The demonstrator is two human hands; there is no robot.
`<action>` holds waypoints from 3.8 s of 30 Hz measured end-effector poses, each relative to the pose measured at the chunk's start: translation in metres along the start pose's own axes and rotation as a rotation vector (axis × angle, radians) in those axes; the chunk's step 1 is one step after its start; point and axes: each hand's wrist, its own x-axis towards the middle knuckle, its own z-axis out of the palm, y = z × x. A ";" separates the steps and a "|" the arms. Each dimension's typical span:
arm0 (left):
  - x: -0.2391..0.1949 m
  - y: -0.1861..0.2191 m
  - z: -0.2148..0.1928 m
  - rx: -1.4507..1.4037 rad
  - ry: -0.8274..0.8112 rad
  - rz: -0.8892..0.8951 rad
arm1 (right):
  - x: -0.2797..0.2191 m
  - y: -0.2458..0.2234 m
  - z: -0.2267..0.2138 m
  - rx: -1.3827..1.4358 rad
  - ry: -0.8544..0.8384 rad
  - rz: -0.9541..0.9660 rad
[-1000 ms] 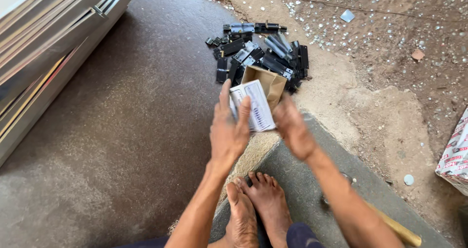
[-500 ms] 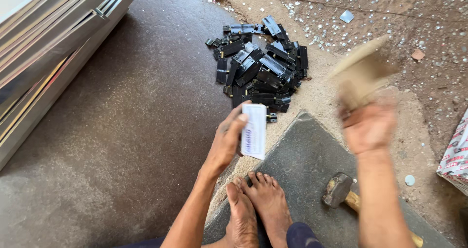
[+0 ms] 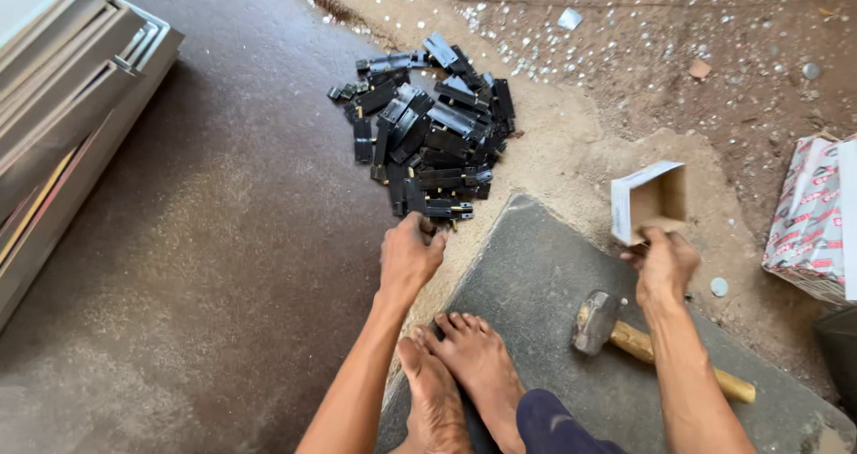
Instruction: The person attaches black components to the corners of metal trays using a hammer. They pick up small fasteners from the ground, position a component on the corner of a tray, and strike it with the hammer before placing the tray into a stack.
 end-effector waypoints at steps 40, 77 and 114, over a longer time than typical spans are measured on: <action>-0.191 0.281 0.556 0.578 -0.742 0.525 | 0.022 0.095 -0.582 -0.661 0.699 0.044; -0.135 0.233 0.350 0.593 -0.136 0.678 | 0.115 0.070 -0.645 -1.177 0.632 -0.308; -0.057 0.294 0.176 0.618 -1.127 -0.079 | 0.044 -0.122 -0.415 0.832 -0.238 0.050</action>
